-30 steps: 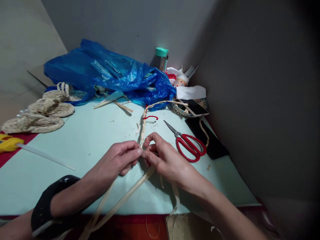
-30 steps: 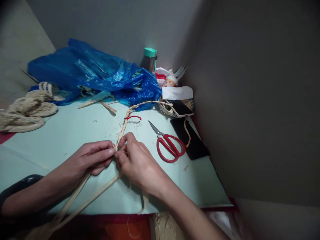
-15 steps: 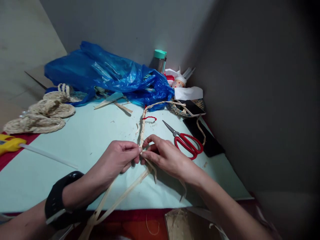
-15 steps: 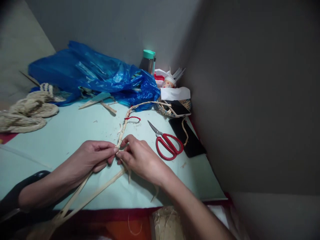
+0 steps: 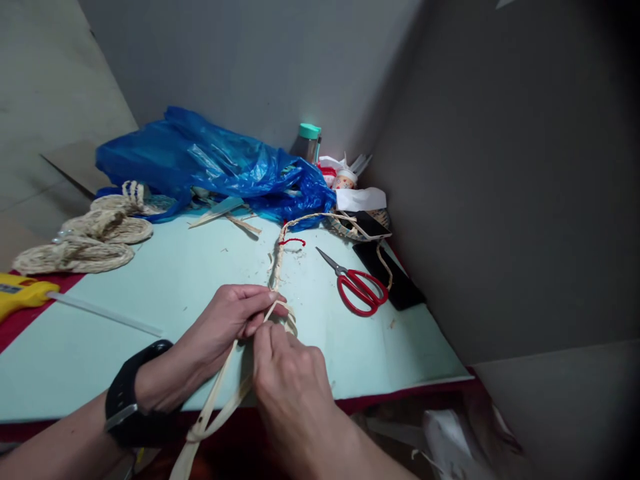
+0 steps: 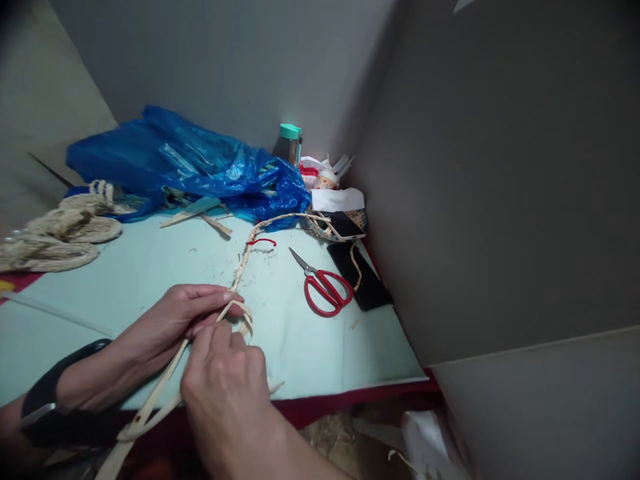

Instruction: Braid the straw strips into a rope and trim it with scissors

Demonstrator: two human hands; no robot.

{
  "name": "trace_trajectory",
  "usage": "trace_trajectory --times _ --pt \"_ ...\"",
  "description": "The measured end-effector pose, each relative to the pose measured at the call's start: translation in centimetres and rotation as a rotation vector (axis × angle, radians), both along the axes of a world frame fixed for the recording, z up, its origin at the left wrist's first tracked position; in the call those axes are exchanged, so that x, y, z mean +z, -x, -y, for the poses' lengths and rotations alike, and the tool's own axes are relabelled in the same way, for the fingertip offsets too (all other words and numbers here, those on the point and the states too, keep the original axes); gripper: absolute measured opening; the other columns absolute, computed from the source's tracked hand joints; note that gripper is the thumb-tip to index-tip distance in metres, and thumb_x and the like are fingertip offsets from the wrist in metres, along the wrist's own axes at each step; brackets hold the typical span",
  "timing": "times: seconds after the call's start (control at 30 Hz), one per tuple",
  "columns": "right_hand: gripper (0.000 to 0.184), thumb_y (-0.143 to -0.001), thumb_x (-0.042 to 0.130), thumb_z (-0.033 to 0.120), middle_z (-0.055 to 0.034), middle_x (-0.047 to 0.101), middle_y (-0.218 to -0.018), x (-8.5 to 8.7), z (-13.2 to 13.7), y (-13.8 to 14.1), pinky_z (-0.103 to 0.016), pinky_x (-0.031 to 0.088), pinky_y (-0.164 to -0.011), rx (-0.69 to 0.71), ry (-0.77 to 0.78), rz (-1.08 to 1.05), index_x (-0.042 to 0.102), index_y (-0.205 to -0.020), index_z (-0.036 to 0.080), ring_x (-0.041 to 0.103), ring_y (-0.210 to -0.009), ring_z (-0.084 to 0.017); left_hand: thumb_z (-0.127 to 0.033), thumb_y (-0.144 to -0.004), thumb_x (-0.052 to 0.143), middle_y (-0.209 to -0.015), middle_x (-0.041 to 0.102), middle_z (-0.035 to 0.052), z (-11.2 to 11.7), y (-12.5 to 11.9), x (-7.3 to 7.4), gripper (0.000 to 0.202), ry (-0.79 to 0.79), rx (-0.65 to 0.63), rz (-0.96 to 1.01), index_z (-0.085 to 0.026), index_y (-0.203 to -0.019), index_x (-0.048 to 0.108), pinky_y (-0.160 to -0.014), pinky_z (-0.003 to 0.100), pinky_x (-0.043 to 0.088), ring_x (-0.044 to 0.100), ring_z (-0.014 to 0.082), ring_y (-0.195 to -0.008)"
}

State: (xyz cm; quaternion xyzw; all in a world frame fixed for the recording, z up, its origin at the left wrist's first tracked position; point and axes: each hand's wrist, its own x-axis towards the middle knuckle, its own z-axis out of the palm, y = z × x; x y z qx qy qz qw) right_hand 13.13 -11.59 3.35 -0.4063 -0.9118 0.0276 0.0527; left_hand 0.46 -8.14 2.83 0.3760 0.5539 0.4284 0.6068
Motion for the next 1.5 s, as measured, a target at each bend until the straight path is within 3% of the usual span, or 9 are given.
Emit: trace_trajectory --times 0.17,0.3,0.53,0.67,0.83,1.0,1.2,1.4,1.5 --pt "0.016 -0.088 0.051 0.012 -0.0119 0.069 -0.085 1.2 -1.3 -1.8 -0.036 0.047 -0.063 0.023 0.058 -0.195 0.066 -0.093 0.015 0.064 -0.076 -0.026 -0.026 -0.077 0.071 -0.07 0.063 0.0024 0.1 0.7 0.4 0.016 0.033 -0.004 0.153 -0.01 -0.075 0.068 -0.041 0.015 0.017 0.031 0.0008 -0.045" --pt "0.025 -0.095 0.05 0.032 -0.0145 0.066 -0.115 3.2 -4.4 -4.0 -0.042 0.042 -0.089 -0.192 0.076 -0.486 0.064 -0.109 0.016 0.06 -0.1 -0.028 -0.022 -0.076 0.072 -0.065 0.055 -0.0022 0.0 0.9 0.4 0.015 -0.002 0.005 0.22 -0.01 -0.072 0.064 -0.039 0.012 0.014 0.028 -0.0011 -0.043" --pt "0.027 -0.097 0.042 0.04 -0.0009 0.06 -0.076 0.6 -6.8 -2.2 -0.024 0.041 -0.061 -0.056 0.889 -0.793 0.058 -0.097 0.018 0.054 -0.062 -0.012 -0.026 -0.079 0.067 -0.068 0.056 -0.0011 0.1 0.9 -0.1 0.014 -0.027 -0.018 0.217 -0.013 -0.078 0.061 -0.044 0.014 0.025 0.04 0.0029 -0.048" --pt "0.029 -0.094 0.045 0.037 0.0017 0.05 -0.069 -0.7 -6.9 -1.6 -0.022 0.032 -0.055 -0.092 0.884 -0.855 0.056 -0.076 0.017 0.039 -0.057 -0.01 -0.027 -0.085 0.058 -0.059 0.045 -0.0064 0.6 1.2 -0.2 0.016 -0.079 -0.089 0.052 -0.015 -0.076 0.06 -0.043 0.018 0.015 0.022 0.0039 -0.044" --pt "0.033 -0.093 0.045 0.035 0.0025 0.046 -0.061 -1.2 -7.0 -1.6 -0.023 0.032 -0.057 -0.075 0.858 -0.909 0.053 -0.066 0.017 0.039 -0.06 -0.011 -0.026 -0.088 0.05 -0.073 0.065 0.0014 1.5 1.2 0.5 0.02 -0.282 -0.141 -0.455 -0.019 -0.078 0.066 -0.063 0.025 0.038 0.056 0.0158 -0.067" --pt "0.037 -0.09 0.048 0.032 0.0035 0.046 -0.051 -1.2 -6.2 -1.0 -0.023 0.029 -0.052 -0.187 0.73 -0.863 0.05 -0.057 0.017 0.037 -0.052 -0.01 -0.028 -0.088 0.051 -0.066 0.068 0.0038 2.3 1.5 0.9 0.026 -0.443 -0.136 -0.927 -0.02 -0.068 0.067 -0.062 0.029 0.036 0.059 0.0194 -0.061" --pt "0.035 -0.089 0.049 0.03 0.0001 0.06 -0.059 -1.5 -6.1 -0.9 -0.023 0.038 -0.062 -0.209 0.738 -0.943 0.065 -0.062 0.015 0.049 -0.059 -0.012 -0.029 -0.091 0.045 -0.075 0.07 0.0078 4.3 0.9 0.7 0.027 -0.59 -0.132 -1.188 -0.019 -0.083 0.07 -0.062 0.032 0.041 0.063 0.0218 -0.063" --pt "0.031 -0.09 0.051 0.03 -0.0044 0.066 -0.077 -1.5 -6.4 -1.7 -0.025 0.042 -0.073 -0.132 1.0 -1.103 0.073 -0.076 0.014 0.056 -0.075 -0.015 -0.002 -0.083 0.031 -0.103 0.069 0.0198 5.4 -1.2 -0.9 0.05 -0.52 -0.445 -1.398 -0.01 -0.121 0.062 -0.071 0.04 0.048 0.066 0.0314 -0.088" --pt "0.029 -0.088 0.054 0.031 -0.0039 0.064 -0.071 -1.4 -6.5 -1.9 -0.026 0.042 -0.071 -0.105 1.028 -1.139 0.071 -0.074 0.012 0.053 -0.068 -0.014 -0.01 -0.088 0.035 -0.107 0.069 0.0202 5.1 -0.8 -0.2 0.046 -0.529 -0.461 -1.334 -0.01 -0.127 0.059 -0.074 0.043 0.048 0.065 0.0329 -0.092"
